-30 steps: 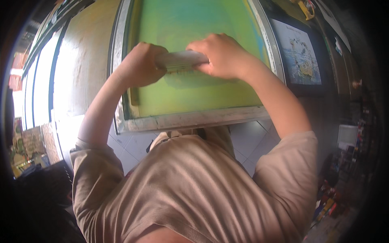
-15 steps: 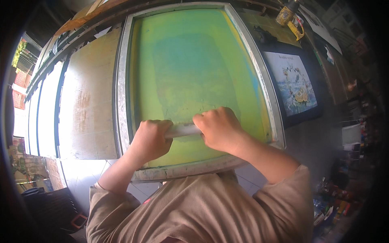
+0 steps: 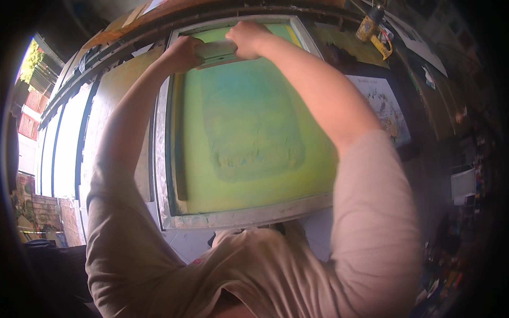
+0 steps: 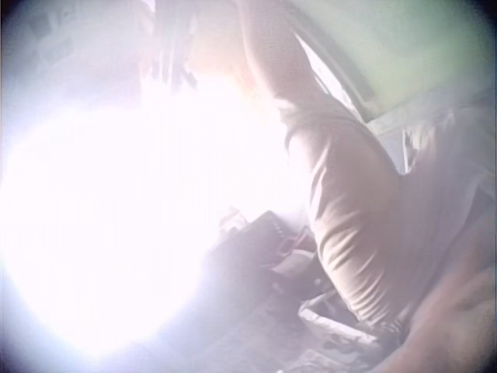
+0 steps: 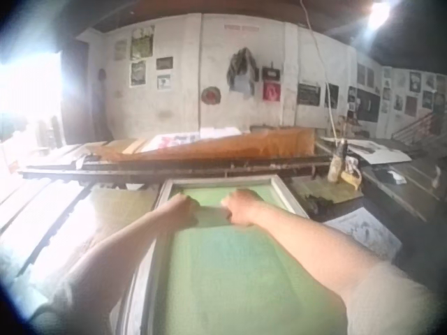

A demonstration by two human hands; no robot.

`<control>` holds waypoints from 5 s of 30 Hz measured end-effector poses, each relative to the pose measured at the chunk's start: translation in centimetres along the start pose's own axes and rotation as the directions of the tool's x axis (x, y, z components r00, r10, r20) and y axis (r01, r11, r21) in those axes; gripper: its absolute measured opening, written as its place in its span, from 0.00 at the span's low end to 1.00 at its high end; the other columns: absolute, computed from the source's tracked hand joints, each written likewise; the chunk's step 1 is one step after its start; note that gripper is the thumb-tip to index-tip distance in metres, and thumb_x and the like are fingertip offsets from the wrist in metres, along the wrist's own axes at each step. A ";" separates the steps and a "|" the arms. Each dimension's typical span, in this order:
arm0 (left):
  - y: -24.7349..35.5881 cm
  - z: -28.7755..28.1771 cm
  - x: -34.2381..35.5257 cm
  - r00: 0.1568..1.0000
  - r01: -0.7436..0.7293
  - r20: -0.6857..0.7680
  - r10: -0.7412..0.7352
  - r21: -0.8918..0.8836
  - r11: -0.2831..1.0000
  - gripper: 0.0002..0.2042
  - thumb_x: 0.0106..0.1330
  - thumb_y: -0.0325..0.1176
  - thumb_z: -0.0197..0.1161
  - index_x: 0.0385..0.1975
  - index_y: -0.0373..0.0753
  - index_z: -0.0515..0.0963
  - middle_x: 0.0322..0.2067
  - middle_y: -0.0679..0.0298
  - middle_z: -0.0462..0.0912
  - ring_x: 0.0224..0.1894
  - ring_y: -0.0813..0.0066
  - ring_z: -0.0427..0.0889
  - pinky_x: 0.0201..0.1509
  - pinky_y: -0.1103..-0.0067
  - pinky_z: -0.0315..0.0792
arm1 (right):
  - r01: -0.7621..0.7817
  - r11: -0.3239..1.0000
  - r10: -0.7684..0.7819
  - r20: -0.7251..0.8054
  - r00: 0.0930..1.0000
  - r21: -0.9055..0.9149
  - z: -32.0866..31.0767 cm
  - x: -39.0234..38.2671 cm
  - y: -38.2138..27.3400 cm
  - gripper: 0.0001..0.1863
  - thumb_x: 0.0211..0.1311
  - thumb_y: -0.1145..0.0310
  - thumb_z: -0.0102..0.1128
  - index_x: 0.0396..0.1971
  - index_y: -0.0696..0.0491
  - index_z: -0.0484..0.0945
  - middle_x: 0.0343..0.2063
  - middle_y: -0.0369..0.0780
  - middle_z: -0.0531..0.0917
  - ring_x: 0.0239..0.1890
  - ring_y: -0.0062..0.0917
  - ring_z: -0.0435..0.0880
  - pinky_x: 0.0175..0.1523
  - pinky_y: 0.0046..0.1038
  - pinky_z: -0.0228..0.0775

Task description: The person pours orange ink onto a screen printing frame and uses a squeegee to spread it evenly. They then pull the squeegee across the screen to transfer the design onto a white t-shirt. After printing, the person uses a heat gun to dry the ink on the t-shirt.

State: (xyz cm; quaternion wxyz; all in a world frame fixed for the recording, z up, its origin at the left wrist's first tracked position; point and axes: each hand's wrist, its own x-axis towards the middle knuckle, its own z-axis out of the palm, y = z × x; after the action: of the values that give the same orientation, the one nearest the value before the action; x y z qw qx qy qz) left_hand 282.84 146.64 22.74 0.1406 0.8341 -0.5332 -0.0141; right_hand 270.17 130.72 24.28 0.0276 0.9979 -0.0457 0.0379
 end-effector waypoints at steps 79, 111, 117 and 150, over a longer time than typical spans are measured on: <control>7.3 9.2 -19.7 0.971 -0.040 -0.235 0.033 -0.028 0.999 0.18 0.45 0.24 0.59 0.40 0.38 0.75 0.40 0.56 0.80 0.43 0.59 0.80 0.43 0.70 0.76 | 0.048 0.988 -0.007 -0.264 0.964 0.149 8.1 -17.5 -10.7 0.12 0.45 0.78 0.58 0.34 0.54 0.74 0.31 0.39 0.82 0.34 0.32 0.83 0.33 0.32 0.76; 9.6 0.6 -16.8 0.976 0.102 0.209 -0.054 -0.227 0.968 0.13 0.42 0.27 0.61 0.31 0.33 0.80 0.26 0.48 0.81 0.32 0.54 0.81 0.40 0.69 0.76 | 0.055 0.902 -0.108 0.099 0.989 0.428 0.2 -16.6 -8.1 0.12 0.38 0.74 0.60 0.28 0.60 0.77 0.22 0.48 0.80 0.27 0.40 0.81 0.34 0.36 0.72; 8.7 1.8 -17.4 0.920 0.184 0.389 -0.046 -0.324 0.928 0.15 0.41 0.28 0.66 0.32 0.29 0.79 0.25 0.50 0.81 0.29 0.62 0.82 0.36 0.73 0.75 | -0.033 0.863 -0.163 0.340 0.926 0.504 0.5 -16.3 -8.6 0.12 0.36 0.74 0.61 0.27 0.61 0.77 0.21 0.48 0.80 0.25 0.38 0.80 0.33 0.34 0.71; -3.6 5.8 2.0 0.989 0.148 0.019 -0.147 -0.019 0.989 0.17 0.50 0.27 0.58 0.41 0.46 0.79 0.36 0.55 0.81 0.41 0.56 0.79 0.46 0.69 0.74 | -0.158 0.987 0.158 0.002 0.987 0.027 7.5 3.5 0.0 0.14 0.46 0.69 0.60 0.36 0.44 0.78 0.32 0.39 0.82 0.39 0.34 0.81 0.44 0.36 0.74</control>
State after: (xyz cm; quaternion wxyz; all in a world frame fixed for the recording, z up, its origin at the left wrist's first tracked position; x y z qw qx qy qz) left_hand 285.89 144.96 16.56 0.1429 0.8696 -0.4711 -0.0373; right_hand 274.14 129.92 17.11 0.0110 0.9914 -0.1241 0.0406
